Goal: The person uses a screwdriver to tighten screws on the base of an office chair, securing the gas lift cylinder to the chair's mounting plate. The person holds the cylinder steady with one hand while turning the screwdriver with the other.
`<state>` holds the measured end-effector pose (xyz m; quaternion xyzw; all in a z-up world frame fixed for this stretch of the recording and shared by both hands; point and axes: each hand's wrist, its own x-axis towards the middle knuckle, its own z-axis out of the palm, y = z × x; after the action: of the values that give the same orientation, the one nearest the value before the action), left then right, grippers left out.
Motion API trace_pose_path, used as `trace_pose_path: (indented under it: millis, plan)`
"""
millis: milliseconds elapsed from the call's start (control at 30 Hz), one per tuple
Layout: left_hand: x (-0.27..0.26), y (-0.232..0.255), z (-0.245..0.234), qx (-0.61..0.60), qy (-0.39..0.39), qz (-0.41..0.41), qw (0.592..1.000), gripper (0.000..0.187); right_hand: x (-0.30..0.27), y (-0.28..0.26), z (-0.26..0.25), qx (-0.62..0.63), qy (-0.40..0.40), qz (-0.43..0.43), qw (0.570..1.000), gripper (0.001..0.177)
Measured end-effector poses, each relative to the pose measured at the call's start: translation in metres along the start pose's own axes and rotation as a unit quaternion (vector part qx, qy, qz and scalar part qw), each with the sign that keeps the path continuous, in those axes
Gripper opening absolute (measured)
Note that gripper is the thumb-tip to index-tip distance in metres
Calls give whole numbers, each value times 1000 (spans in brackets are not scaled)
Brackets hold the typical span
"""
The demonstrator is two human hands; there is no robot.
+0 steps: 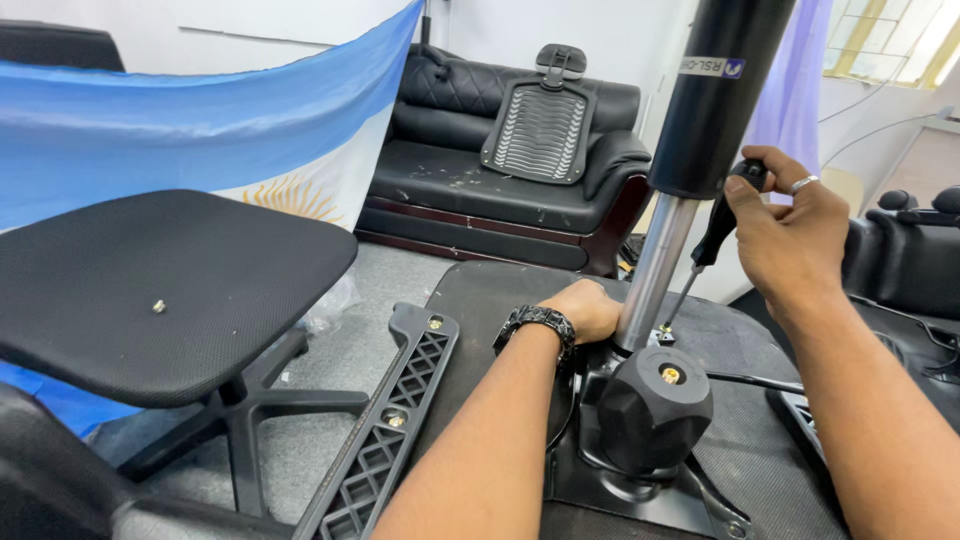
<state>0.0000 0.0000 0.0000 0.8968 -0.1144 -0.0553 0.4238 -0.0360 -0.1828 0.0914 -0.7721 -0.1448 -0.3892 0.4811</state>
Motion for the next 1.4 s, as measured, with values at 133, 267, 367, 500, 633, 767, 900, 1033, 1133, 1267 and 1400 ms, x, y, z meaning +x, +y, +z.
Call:
trace_pose_path:
  millis: [133, 267, 367, 500, 633, 767, 900, 1033, 1133, 1267, 1400]
  plan:
    - [-8, -5, 21, -59, 144, 9, 988, 49, -1, 6, -4, 32, 5, -3, 999, 33]
    - [-19, -6, 28, -76, 210, 48, 974, 49, 0, 9, -7, 25, 17, -50, 998, 32]
    - [-27, -6, 29, -85, 220, 38, 971, 46, -1, 17, -7, 27, 29, -43, 998, 32]
    - [-36, -3, 28, -102, 241, 12, 965, 44, 4, 31, -10, 37, 17, -77, 996, 32]
    - [-41, -2, 24, -96, 248, 17, 964, 45, 7, 34, -7, 36, 8, -72, 997, 31]
    - [-42, -4, 22, -107, 239, 23, 965, 44, 7, 27, 0, 55, 19, -34, 998, 31]
    - [-41, -5, 21, -106, 228, 40, 967, 46, 8, 16, 5, 65, 15, -47, 997, 31]
    - [-38, -6, 21, -121, 214, 32, 969, 46, 0, 13, 8, 17, 9, -73, 997, 29]
    - [-35, -4, 22, -121, 207, 42, 970, 46, 3, 6, 8, 18, 1, -46, 999, 28]
    - [-24, -7, 25, -96, 192, 53, 975, 47, 9, -1, 4, 83, -30, 4, 996, 27]
    - [-6, -11, 24, -39, 161, 59, 984, 48, 4, 0, 2, 118, -20, 7, 993, 27]
